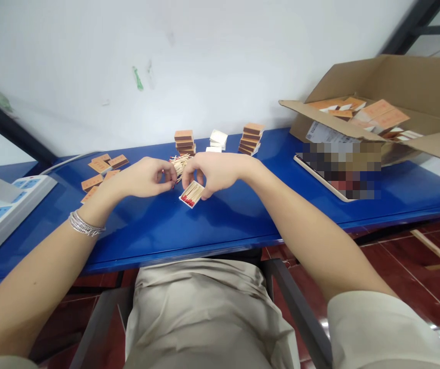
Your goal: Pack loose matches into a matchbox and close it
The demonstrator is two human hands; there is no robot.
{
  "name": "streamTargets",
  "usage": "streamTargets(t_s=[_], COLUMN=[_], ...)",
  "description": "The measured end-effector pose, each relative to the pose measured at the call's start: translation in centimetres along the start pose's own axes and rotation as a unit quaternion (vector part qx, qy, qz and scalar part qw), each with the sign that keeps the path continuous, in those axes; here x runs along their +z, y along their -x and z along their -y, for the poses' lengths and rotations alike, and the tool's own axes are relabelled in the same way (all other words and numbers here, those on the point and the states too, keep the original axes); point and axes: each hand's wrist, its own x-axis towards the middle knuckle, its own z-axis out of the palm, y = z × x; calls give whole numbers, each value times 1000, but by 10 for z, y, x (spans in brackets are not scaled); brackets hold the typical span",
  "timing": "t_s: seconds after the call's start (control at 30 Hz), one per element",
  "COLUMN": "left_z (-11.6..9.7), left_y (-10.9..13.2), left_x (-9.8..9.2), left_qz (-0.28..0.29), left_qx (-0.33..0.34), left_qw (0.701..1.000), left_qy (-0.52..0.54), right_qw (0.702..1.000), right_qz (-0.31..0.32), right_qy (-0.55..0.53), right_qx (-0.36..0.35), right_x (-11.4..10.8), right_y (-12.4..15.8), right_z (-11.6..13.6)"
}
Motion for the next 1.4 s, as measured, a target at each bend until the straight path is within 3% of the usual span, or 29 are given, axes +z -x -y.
streamTargets(t_s=[0.1,0.3,0.47,0.53,0.63,0.77,0.9,1.03,1.2,1.3,1.4], left_z=[-3,-4,-3,-3,-3,-2,-1,-4,-9,-7,-4], left_y=[1,1,0,0,1,1,0,0,1,2,3], left_x=[-1,-2,-2,-2,-2,-1,0,1,5,5,5], left_qz=[2,-11,-45,-45,-45,-47,-49,-48,-53,-53,-73], left_qx=[-7,-63,-118,-129,-134,-143,-149,-142,-145,-148,-151], left_qw=[1000,998,990,989,988,986,984,986,986,986,985], left_qy=[-1,-26,-57,-59,-63,-75,-82,-72,-60,-48,-38], right_qw=[998,975,967,970,971,922,908,900,897,896,891], right_qz=[-2,28,90,82,-35,-252,-346,-391,-411,-415,-426], right_qy=[6,25,-25,-41,-31,4,12,-64,-83,-86,-80], right_qx=[55,218,237,226,236,293,237,182,140,134,138], right_x=[-7,-21,-17,-19,-30,-36,-15,4,6,5,2], right_y=[5,19,17,18,28,33,10,-29,-72,-83,-75], right_z=[-9,-49,-55,-53,-57,-76,-87,-88,-97,-101,-94])
